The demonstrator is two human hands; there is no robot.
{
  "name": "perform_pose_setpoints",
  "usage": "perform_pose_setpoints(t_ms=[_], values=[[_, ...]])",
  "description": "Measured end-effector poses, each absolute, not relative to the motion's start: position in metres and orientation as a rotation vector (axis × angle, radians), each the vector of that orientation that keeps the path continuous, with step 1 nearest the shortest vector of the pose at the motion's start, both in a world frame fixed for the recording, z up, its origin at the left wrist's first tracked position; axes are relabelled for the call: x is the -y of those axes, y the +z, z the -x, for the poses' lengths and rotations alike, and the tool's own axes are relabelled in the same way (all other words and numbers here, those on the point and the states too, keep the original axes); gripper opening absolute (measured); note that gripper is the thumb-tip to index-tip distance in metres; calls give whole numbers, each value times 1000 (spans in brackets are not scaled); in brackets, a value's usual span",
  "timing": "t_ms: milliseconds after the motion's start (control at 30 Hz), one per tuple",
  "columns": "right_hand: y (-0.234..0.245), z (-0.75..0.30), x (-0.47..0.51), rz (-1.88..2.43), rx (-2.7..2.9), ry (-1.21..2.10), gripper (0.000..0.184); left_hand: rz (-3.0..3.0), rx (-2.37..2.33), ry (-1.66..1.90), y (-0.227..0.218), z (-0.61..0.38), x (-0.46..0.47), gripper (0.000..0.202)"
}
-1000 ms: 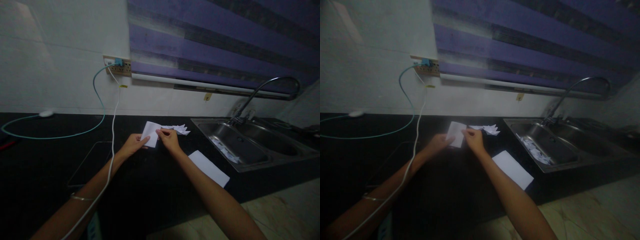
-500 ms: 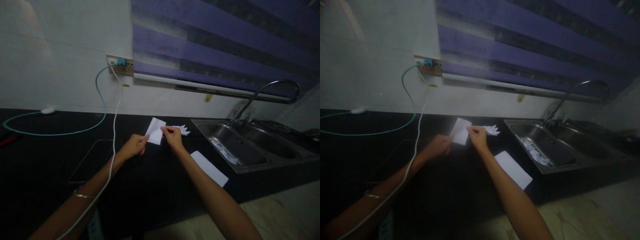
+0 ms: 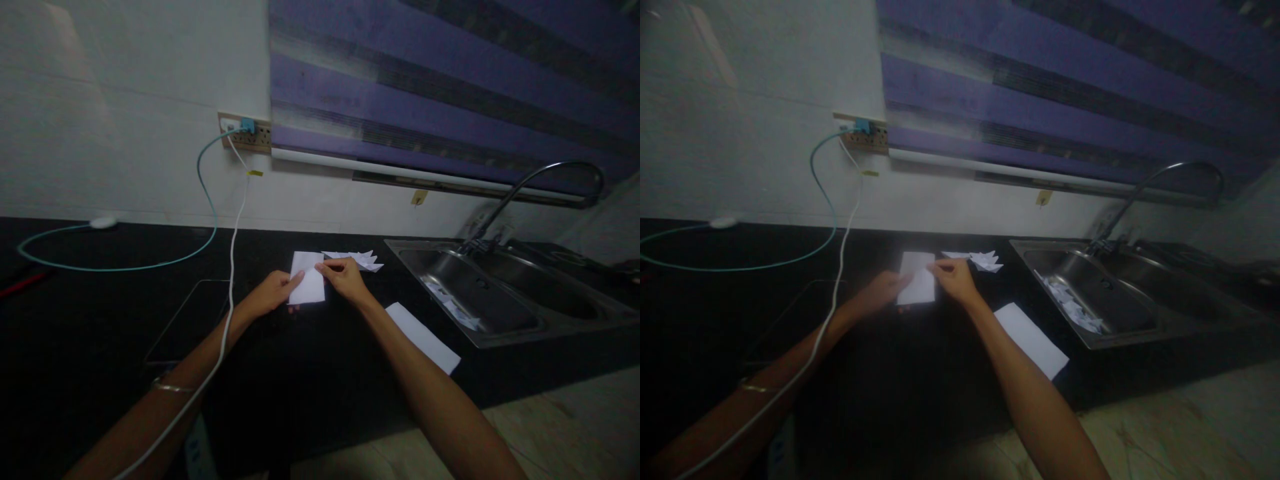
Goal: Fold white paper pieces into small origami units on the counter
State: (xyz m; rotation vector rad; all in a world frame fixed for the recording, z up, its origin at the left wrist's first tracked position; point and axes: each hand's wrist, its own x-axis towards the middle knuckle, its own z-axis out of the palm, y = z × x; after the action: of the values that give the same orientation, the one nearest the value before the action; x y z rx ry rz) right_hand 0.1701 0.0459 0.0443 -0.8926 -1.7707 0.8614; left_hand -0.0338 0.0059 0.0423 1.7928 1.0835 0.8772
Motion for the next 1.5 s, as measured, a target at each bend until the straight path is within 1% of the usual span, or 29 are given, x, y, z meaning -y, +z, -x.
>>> perform_pose_setpoints(t_ms=[100, 167, 267, 500, 700, 933, 1000, 1133, 1233, 1333, 1433, 1500], values=[[45, -171, -45, 892, 1814, 928, 36, -1763, -1076, 1023, 43, 33, -5, 44], [45, -171, -45, 906, 1822, 951, 38, -1725, -1030, 1027, 44, 32, -4, 41], [44, -171, -46, 913, 1815, 932, 40, -1705, -1015, 989, 43, 33, -4, 46], [45, -170, -43, 882, 1919, 956, 44, -1660, -1130, 1109, 36, 36, -14, 54], [47, -172, -42, 872, 1938, 945, 39, -1552, -1118, 1112, 38, 37, -13, 57], [42, -172, -45, 881, 1891, 917, 33, -1685, -1112, 1077, 42, 38, -11, 62], [42, -172, -46, 901, 1835, 905, 31, -1611, -1048, 1078, 44, 39, -11, 56], [45, -175, -47, 922, 1756, 876, 31, -1545, -896, 1053, 47, 42, -9, 31], [46, -176, -48, 911, 1735, 857, 30, -1518, -899, 1080, 48, 44, -8, 23], [44, -175, -48, 917, 1696, 879, 27, -1490, -944, 1126, 49, 43, -9, 20], [44, -172, -46, 889, 1654, 955, 23, -1481, -1013, 1199, 48, 43, -12, 25], [44, -171, -45, 832, 1653, 1041, 33, -1481, -1043, 1264, 47, 44, -14, 28]])
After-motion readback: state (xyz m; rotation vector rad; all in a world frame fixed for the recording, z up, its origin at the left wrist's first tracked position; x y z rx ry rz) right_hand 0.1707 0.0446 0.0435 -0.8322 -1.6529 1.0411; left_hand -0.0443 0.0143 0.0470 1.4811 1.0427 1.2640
